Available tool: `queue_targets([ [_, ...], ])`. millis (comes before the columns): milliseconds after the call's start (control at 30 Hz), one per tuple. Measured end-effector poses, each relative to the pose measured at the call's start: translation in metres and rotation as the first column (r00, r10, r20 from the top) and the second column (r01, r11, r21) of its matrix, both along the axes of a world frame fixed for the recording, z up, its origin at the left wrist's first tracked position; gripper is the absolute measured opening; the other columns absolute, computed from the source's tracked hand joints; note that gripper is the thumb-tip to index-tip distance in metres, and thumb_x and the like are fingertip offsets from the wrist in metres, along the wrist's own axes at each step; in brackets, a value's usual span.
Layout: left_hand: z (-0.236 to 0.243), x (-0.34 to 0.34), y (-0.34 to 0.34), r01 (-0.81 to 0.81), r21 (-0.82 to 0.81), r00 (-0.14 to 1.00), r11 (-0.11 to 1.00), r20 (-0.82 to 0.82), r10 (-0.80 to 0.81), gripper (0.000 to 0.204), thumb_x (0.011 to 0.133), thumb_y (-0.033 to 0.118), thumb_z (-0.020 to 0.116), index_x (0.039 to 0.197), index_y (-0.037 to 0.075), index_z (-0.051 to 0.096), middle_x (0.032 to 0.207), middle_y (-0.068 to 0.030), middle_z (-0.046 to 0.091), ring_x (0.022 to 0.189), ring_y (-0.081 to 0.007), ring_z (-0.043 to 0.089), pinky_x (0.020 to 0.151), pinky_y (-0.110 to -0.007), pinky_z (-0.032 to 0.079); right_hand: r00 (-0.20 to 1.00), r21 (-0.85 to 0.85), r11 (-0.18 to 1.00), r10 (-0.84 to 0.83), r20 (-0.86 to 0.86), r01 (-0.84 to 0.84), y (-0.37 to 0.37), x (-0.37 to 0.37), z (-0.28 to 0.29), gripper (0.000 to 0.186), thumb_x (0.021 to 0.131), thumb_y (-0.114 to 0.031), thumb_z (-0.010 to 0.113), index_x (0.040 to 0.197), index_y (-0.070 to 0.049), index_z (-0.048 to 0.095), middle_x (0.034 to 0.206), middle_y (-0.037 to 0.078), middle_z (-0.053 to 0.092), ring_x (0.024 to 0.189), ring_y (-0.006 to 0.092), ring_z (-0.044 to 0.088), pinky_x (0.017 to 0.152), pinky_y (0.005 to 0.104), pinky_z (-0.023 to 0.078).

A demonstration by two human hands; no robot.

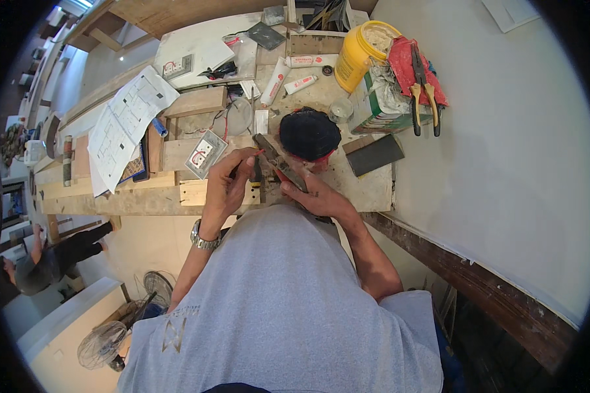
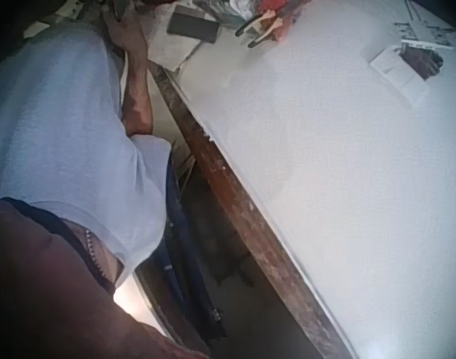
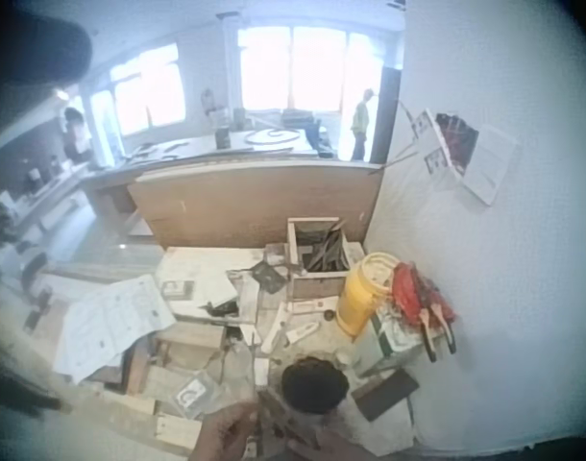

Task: The person prepares electrical wiring by cutting and stripping wires with pliers, attaching them to a switch box, working on the wall socket wiring with pliers, and wrapping electrical tape around the wires by hand.

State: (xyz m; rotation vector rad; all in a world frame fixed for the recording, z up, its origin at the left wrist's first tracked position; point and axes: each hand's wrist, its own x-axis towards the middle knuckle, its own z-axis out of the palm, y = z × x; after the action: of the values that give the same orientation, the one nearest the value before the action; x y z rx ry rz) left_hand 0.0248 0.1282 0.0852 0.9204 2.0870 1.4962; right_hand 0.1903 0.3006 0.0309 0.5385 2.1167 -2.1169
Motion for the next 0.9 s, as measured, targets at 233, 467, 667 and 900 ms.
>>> queue_targets([
  [233, -0.001, 0.005, -0.001, 0.044, 0.072, 0.999, 0.996, 0.029, -0.046, 0.021, 0.109, 0.013, 0.062, 0.121, -0.001, 0.072, 0.086, -0.0042, 0.067, 0.075, -0.0092, 0.059, 0.068, -0.026, 0.049, 0.998, 0.084, 0.995, -0.056, -0.03, 0.059, -0.017, -0.004, 0.013, 0.049, 0.105, -0.042, 0.067, 0.123, 0.004, 0.065, 0.101, 0.01, 0.071, 0.095, 0.0175, 0.063, 0.089, 0.0372, 0.052],
  [467, 0.002, 0.012, 0.006, 0.028, 0.141, 0.99, 0.99, 0.133, -0.047, 0.015, 0.108, 0.01, 0.062, 0.117, 0.001, 0.071, 0.074, -0.0033, 0.062, 0.067, -0.008, 0.057, 0.06, -0.027, 0.046, 0.991, 0.125, 0.984, -0.125, -0.049, 0.13, -0.021, -0.006, 0.007, 0.036, 0.1, -0.031, 0.076, 0.112, 0.001, 0.066, 0.095, 0.006, 0.068, 0.089, 0.0151, 0.059, 0.083, 0.0352, 0.05],
  [667, 0.021, 0.017, 0.018, -0.018, -0.22, 0.98, 0.975, -0.195, -0.026, 0.014, 0.108, 0.012, 0.061, 0.109, 0.001, 0.069, 0.079, 0.0, 0.066, 0.069, -0.0064, 0.053, 0.06, -0.03, 0.041, 0.969, 0.267, 0.939, -0.174, -0.173, 0.216, -0.008, -0.019, -0.023, 0.035, 0.101, -0.028, 0.075, 0.117, 0.002, 0.064, 0.101, 0.009, 0.068, 0.093, 0.017, 0.06, 0.086, 0.0361, 0.051],
  [900, -0.01, -0.021, 0.02, 0.089, 0.265, 0.914, 0.96, 0.362, -0.185, 0.019, 0.107, 0.022, 0.068, 0.106, 0.002, 0.07, 0.085, 0.0067, 0.064, 0.075, -0.0029, 0.048, 0.065, -0.025, 0.037, 0.986, 0.079, 0.985, -0.148, -0.075, 0.154, -0.021, -0.013, 0.001, 0.04, 0.1, -0.027, 0.075, 0.123, 0.004, 0.066, 0.102, 0.015, 0.074, 0.093, 0.0208, 0.066, 0.086, 0.0388, 0.053],
])
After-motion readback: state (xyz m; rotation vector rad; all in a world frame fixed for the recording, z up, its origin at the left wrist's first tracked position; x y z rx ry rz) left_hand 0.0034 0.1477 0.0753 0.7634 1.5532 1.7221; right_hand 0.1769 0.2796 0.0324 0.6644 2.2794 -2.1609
